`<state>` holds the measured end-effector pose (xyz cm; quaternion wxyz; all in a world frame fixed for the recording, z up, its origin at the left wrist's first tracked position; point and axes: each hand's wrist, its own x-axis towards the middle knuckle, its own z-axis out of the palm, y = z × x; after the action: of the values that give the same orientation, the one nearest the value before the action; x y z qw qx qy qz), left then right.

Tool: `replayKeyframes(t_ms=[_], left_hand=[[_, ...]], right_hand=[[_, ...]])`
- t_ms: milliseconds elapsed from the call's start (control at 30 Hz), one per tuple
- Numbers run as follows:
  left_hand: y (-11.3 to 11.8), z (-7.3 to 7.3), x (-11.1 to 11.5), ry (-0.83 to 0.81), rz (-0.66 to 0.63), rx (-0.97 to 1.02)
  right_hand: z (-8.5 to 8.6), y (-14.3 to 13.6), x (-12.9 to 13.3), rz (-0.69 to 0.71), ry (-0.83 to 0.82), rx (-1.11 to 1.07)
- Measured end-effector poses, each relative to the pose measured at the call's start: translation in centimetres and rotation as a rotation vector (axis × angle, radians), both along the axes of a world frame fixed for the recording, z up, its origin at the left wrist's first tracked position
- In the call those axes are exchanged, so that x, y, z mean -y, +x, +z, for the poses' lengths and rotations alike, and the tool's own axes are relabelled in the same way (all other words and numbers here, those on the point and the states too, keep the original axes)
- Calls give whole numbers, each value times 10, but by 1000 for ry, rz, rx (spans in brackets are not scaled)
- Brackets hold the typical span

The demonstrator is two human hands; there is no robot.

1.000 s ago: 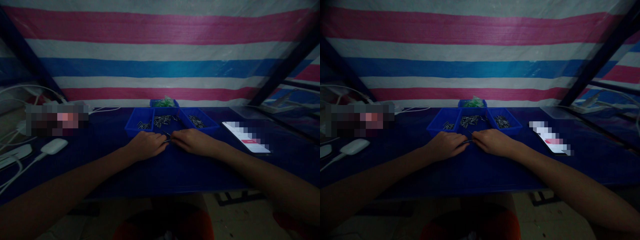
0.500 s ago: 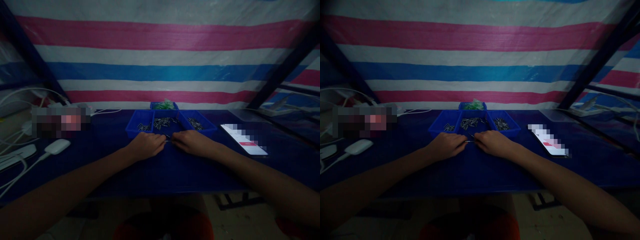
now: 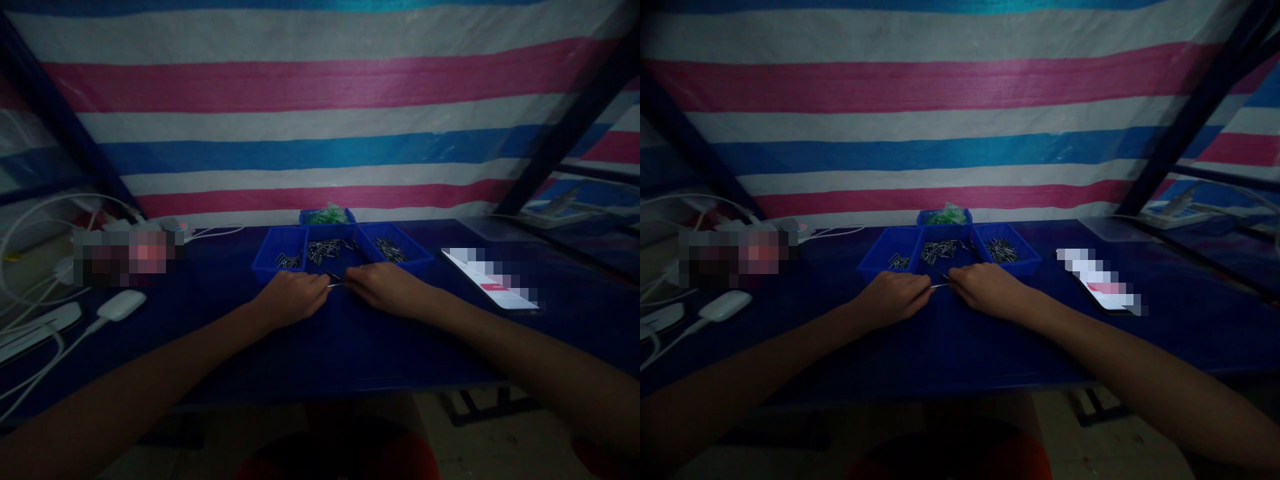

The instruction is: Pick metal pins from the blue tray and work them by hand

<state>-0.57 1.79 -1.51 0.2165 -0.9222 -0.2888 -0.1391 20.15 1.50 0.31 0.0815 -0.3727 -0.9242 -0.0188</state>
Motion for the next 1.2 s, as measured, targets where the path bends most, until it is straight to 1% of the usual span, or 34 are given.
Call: replayKeyframes(t_ms=[100,200,400,633,800,1067,1200], left_hand=[[1,1,2,-17,24,14],[1,0,2,-40,45,17],[-1,-1,0,-42,39,-7],[0,1,2,-41,26,-5],[1,1,3,-52,6,18],[0,0,3,-27,55,20],[0,0,2,-26,50,13]], right_hand=[[-1,0,0,-19,17,11],[-1,-1,0,-12,-3,21],[0,0,0,9,-10,0],[3,-2,-1,-13,8,-26],[0,-1,-3,5,8,-25],[-3,-2,-4,37,-32,-24],[-2,-2,-2,8,-10,-39]])
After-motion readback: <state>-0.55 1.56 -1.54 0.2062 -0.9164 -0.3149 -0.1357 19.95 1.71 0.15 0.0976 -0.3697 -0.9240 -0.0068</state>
